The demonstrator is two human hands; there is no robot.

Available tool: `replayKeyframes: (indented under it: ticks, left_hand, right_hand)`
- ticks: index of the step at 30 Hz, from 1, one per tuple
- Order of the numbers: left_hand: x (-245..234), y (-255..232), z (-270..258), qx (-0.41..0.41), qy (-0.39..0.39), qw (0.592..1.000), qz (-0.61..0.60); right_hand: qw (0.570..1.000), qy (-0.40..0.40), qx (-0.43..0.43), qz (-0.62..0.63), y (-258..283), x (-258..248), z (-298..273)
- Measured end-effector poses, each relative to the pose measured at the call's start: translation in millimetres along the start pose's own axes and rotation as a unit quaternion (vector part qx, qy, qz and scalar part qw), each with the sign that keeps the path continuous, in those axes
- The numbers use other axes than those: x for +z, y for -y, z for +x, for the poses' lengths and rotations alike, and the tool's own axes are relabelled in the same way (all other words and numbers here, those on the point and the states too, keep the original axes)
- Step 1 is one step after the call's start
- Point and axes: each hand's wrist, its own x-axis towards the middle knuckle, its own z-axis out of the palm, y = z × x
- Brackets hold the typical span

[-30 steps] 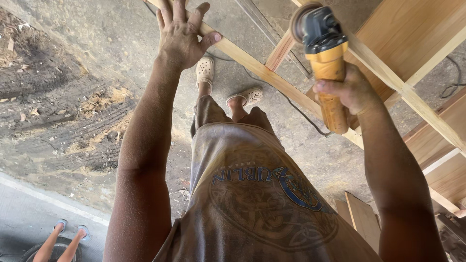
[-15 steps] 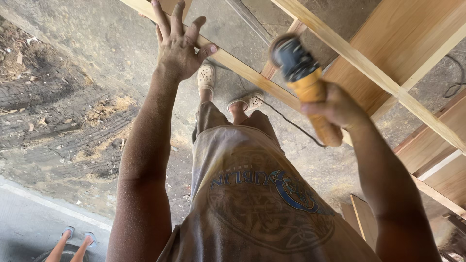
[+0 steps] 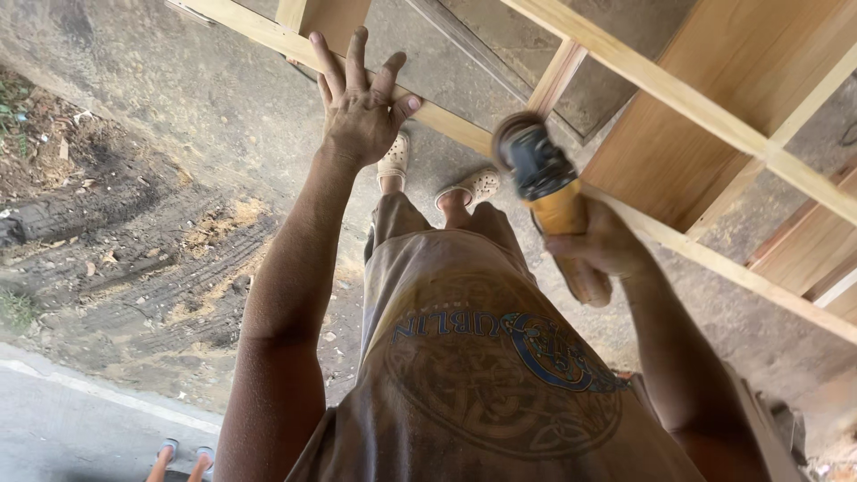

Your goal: The person uses an electric sander to smooth the surfaces of a wooden furniture frame. They move the sander along the edges and flat surfaces of the frame while holding it with one hand and stabilizing the wood with the other.

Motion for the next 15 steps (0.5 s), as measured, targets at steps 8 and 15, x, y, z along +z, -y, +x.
replayKeyframes:
  ticks: [8, 15]
  left_hand:
    - [-21.1, -6.0, 3.2, -0.036, 0.099, 0.994, 0.017]
    - [-24.8, 2.1, 2.1, -0.004, 0.118, 0.985, 0.122]
  right_hand:
    - [0.966, 0.022, -0.195, 0.17, 20.7, 83.4, 20.2]
    - [0.929, -0.076, -0.149, 0.329, -49.4, 101.4, -30.4]
